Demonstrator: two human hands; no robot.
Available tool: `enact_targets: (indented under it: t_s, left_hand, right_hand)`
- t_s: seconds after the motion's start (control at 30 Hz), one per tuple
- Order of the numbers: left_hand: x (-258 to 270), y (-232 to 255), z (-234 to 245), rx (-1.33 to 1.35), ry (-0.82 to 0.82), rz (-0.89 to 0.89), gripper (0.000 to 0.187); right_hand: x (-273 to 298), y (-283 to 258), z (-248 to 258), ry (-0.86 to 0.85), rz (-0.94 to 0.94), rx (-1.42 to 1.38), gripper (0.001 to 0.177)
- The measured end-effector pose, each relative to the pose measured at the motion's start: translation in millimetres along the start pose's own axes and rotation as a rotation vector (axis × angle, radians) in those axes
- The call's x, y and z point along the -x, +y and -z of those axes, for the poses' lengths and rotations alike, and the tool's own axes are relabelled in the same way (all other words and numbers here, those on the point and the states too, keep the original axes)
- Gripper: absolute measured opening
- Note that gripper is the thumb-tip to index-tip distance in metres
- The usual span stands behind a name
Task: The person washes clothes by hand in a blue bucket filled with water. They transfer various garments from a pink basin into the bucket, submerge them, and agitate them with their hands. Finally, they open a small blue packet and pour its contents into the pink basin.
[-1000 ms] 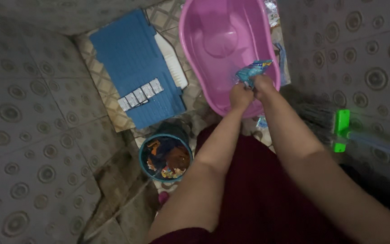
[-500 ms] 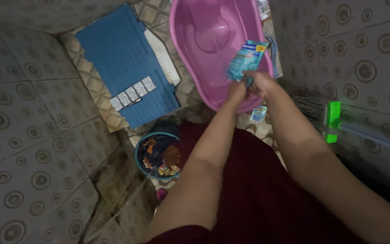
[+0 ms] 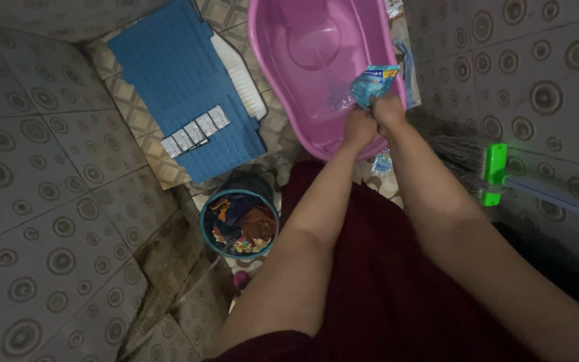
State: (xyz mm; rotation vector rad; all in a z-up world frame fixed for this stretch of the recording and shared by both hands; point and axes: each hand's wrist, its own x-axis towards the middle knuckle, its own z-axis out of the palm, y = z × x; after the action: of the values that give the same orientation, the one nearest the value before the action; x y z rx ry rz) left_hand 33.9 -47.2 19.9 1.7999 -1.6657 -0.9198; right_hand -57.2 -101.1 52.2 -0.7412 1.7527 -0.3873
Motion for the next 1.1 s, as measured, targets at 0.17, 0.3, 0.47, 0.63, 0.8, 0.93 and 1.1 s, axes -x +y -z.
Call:
enact_targets:
  t_s: [0.17, 0.3, 0.47, 0.63, 0.8, 0.93, 1.1]
  left_hand:
    - [15, 19, 13, 0.334, 0.018, 0.273, 0.019]
    - [20, 31, 21, 0.126, -0.054, 0.149, 0.028]
    - [21, 30, 25, 0.267, -0.114, 0.299, 0.033]
    - [25, 17, 47, 0.67, -0.296, 0.67, 0.034]
    - [30, 15, 82, 1.201, -0.458, 0.847, 0.036]
    - [26, 21, 86, 1.33, -0.423, 0.742, 0.037]
    - [30, 11, 96, 1.3, -0.49, 0.939, 0.036]
  right_hand:
    - [-16, 9, -6, 0.06, 0.085, -0.047, 0.029]
    - [-16, 3, 0, 0.026, -0.038, -0.128, 0.029]
    - [5, -21, 14, -0.093, 0.012, -0.227, 0.031]
    - [12, -60, 67, -0.498, -0.169, 0.06, 0.032]
    - [28, -81, 88, -0.555, -0.151, 0.226, 0.031]
    - [29, -74, 82, -0.574, -0.085, -0.012, 0.034]
    - [33, -81, 98, -0.732, -0.222, -0.064, 0.037]
